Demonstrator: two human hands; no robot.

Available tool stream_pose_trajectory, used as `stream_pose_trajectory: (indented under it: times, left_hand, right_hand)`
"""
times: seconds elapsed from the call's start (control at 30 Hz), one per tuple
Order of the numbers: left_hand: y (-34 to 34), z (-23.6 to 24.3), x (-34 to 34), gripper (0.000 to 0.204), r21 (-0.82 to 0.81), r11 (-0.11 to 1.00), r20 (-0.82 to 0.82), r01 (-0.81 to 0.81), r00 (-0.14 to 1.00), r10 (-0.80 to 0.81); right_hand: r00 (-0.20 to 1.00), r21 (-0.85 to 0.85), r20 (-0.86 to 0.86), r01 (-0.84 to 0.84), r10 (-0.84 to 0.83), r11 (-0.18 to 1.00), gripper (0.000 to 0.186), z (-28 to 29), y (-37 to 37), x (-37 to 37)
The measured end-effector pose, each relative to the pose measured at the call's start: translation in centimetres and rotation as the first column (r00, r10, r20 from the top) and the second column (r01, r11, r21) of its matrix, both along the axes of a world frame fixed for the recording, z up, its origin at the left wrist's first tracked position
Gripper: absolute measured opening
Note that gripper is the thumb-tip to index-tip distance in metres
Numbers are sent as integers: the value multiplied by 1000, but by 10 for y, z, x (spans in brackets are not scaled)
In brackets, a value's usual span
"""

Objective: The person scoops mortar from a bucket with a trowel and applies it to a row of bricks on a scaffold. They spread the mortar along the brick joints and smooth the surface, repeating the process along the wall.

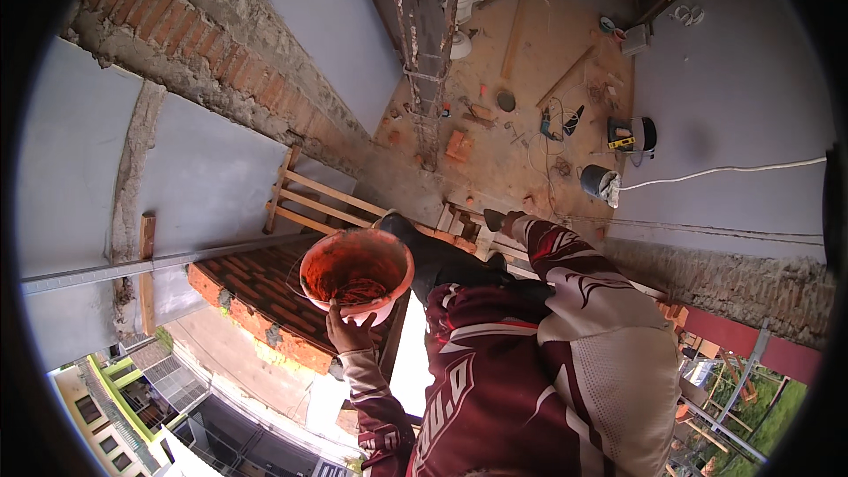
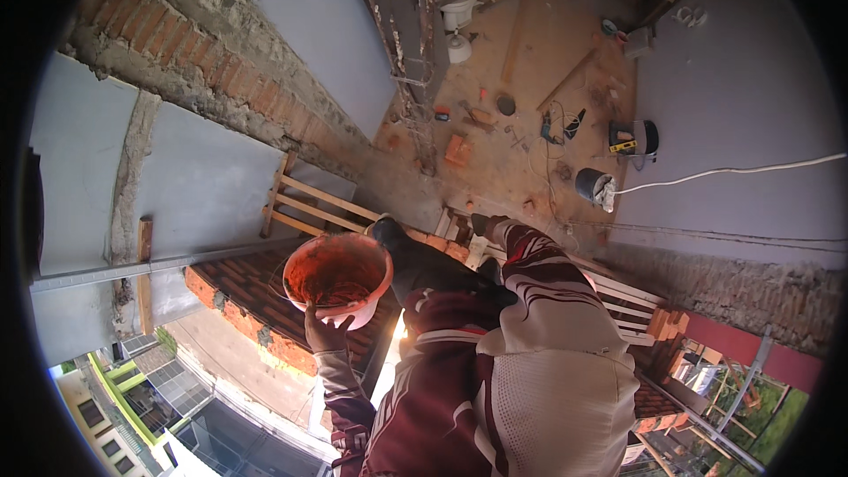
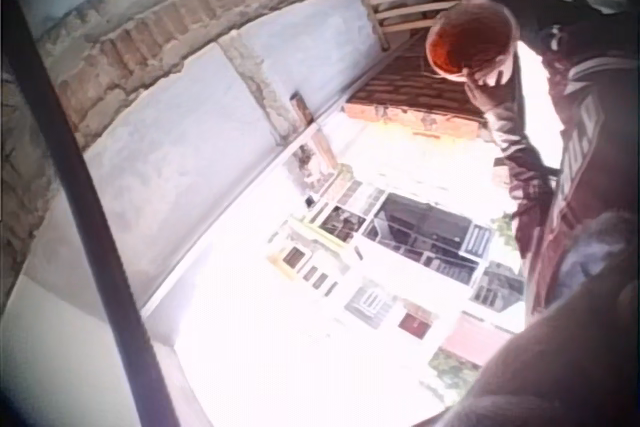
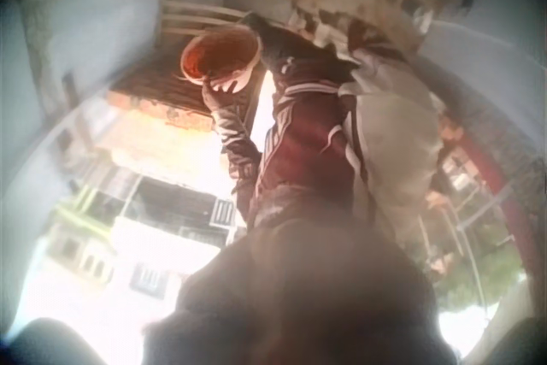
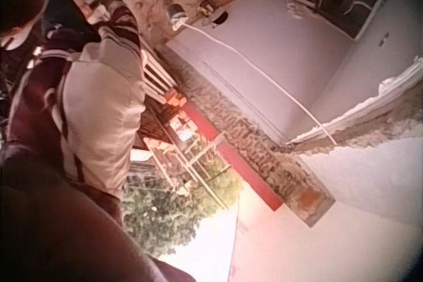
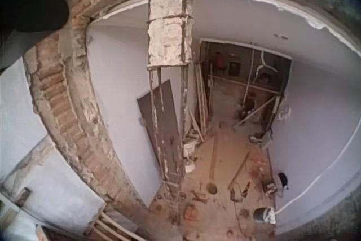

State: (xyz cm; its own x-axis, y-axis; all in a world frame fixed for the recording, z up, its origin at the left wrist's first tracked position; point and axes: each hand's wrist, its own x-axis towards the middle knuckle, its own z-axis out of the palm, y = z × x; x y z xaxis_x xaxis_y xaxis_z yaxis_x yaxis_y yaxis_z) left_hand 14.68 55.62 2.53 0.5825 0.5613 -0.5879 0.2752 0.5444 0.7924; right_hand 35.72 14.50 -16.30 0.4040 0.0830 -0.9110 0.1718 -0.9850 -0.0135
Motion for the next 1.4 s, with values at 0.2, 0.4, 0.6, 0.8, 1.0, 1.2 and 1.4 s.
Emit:
stream_pose_trajectory:
  times: [0.2,0.4,0.6,0.8,1.0,1.2,1.4]
  left_hand:
    - [-91,78,124,44,-183,892,281,414,891,-356]
    - [-140,156,200,69,-156,701,800,696,505,-323]
    - [-71,123,124,60,2,859,438,511,772,-460]
    - [-47,1,-51,50,-211,972,44,102,994,-95]
    - [-111,-112,-198,52,-115,986,-425,118,892,-156]
    - [-126,-158,-232,50,-98,995,-503,-22,864,-31]
    - [-138,-177,-246,49,-55,990,-529,-126,845,78]
  right_hand:
    - [998,-35,-25,63,-64,997,38,40,-15,-32]
    - [996,-21,-8,89,-89,996,41,27,-22,-44]
    - [999,-20,-6,49,-49,999,45,9,-19,-41]
    - [997,26,67,-44,42,999,49,1,23,-14]
    - [982,58,108,-162,155,985,52,13,57,-1]
    - [999,6,-42,5,-4,1000,52,-8,48,0]
    - [991,22,52,-122,121,992,55,-43,59,8]
